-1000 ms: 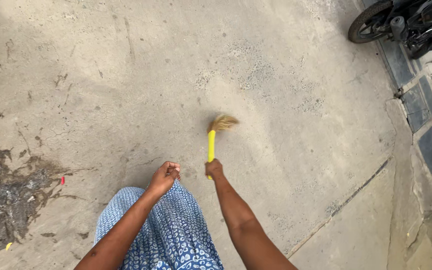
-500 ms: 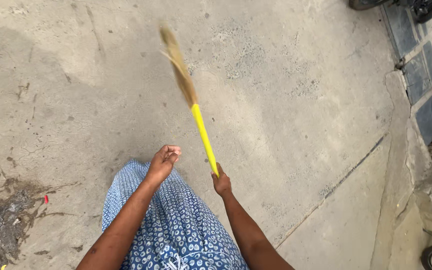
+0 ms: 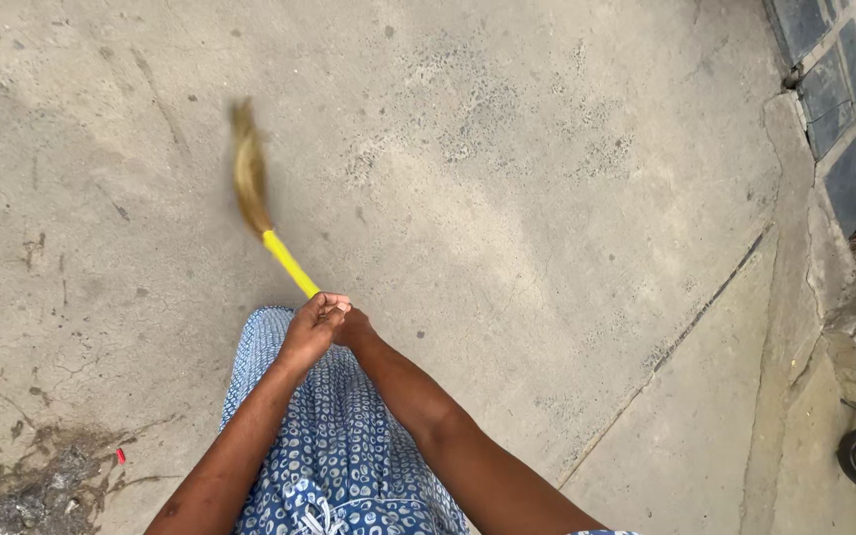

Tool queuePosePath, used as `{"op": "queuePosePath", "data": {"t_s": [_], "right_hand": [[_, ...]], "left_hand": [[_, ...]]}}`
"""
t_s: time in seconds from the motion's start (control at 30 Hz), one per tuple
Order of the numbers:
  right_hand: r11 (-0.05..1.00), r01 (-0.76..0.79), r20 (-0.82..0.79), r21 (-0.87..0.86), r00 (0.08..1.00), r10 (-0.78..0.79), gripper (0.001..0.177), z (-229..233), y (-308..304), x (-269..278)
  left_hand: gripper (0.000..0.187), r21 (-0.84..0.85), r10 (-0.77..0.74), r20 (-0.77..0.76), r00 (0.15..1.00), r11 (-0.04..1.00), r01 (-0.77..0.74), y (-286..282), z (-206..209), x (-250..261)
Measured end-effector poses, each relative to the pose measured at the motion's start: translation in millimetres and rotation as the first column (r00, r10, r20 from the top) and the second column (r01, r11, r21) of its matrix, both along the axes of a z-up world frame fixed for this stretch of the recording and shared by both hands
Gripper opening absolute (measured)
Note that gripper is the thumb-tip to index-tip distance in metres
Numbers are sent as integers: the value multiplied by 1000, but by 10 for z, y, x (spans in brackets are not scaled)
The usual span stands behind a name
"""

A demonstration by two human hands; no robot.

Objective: The person sweeps an outdoor concrete area with a handheld broom, collects a dustpan, and then moves inside to arrange a small rug and clean a mop by dipping it in a bucket of water.

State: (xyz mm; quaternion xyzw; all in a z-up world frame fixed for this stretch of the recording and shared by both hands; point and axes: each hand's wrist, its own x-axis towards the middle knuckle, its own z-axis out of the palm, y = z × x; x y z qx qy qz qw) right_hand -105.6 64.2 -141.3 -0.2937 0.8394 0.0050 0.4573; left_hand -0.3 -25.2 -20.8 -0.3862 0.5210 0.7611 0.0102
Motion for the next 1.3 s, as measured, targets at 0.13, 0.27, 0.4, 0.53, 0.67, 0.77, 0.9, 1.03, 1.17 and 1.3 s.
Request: {"op": "queuePosePath", "data": {"t_s": [0.13, 0.27, 0.4, 0.53, 0.67, 0.77, 0.9, 1.03, 1.17, 1.3], "right_hand": [[977, -152, 25, -151, 987, 158, 71, 181, -414, -414], [992, 126, -104, -10, 987, -126, 59, 615, 155, -923], [897, 422, -282, -133, 851, -443, 64, 517, 379, -1591], [832, 554, -173, 21, 822, -543, 49, 198, -187, -2101], [992, 62, -106, 108, 993, -51, 52, -104, -848, -1356], [936, -336, 46, 106, 942, 333, 51, -134, -1183, -803], [950, -313, 11, 22, 950, 313, 55, -72, -1220, -1374], [999, 8, -182, -35, 983, -14, 60, 345, -526, -2429], [919, 394, -331, -4, 867, -373, 73, 492, -182, -3322], [906, 419, -326, -61, 849, -415, 56, 191, -638, -3682]], "left_hand": [[26, 7, 18, -31, 999, 1000, -18, -410, -162, -57], [28, 44, 28, 82, 996, 999, -32, -812, -11, -188], [29, -12, 41, 47, 998, 999, -40, -1070, 192, -284], [31, -7, 55, 145, 988, 998, -55, -1205, 317, -328], [28, 16, 82, 207, 975, 996, -87, -1232, 158, -471], [25, 63, 146, 73, 987, 987, -150, -1169, -192, -703], [23, 60, 105, 63, 993, 992, -108, -1156, -542, -1241], [22, 141, 66, 22, 998, 988, -68, -1263, -447, -1810], [25, 160, 58, 70, 996, 985, -69, -1371, -245, -1985], [25, 175, 127, 115, 985, 974, -146, -1496, -169, -1947]]}}
